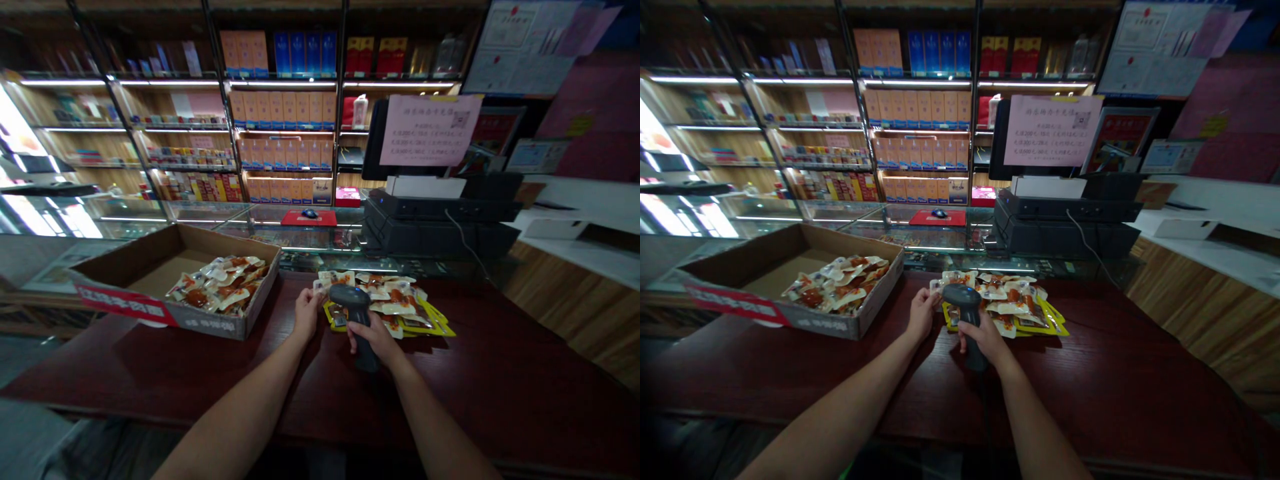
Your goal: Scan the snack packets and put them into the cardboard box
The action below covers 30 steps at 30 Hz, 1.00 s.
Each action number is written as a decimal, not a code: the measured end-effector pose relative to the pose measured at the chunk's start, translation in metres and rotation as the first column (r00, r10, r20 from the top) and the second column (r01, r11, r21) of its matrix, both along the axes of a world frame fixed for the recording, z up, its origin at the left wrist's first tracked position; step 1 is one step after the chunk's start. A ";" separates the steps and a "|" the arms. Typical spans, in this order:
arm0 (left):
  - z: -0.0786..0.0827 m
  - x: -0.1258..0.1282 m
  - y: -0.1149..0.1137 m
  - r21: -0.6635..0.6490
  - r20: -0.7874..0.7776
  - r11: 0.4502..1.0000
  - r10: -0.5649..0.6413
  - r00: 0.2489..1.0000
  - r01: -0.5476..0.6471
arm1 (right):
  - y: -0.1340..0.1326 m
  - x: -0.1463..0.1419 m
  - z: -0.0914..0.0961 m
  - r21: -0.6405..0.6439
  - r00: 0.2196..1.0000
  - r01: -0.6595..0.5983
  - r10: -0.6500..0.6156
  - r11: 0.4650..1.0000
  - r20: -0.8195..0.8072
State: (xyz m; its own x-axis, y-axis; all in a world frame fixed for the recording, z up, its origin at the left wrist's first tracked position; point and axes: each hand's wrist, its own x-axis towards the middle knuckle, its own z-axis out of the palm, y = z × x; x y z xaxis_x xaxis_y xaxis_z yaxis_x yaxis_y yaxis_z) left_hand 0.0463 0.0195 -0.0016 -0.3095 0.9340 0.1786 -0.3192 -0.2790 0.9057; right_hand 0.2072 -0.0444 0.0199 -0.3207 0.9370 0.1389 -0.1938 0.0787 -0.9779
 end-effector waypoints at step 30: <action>0.099 -0.094 0.022 -0.030 0.613 0.888 0.379 0.693 -0.459 | 0.037 -0.107 0.084 0.003 0.994 -0.066 0.065 0.998 0.088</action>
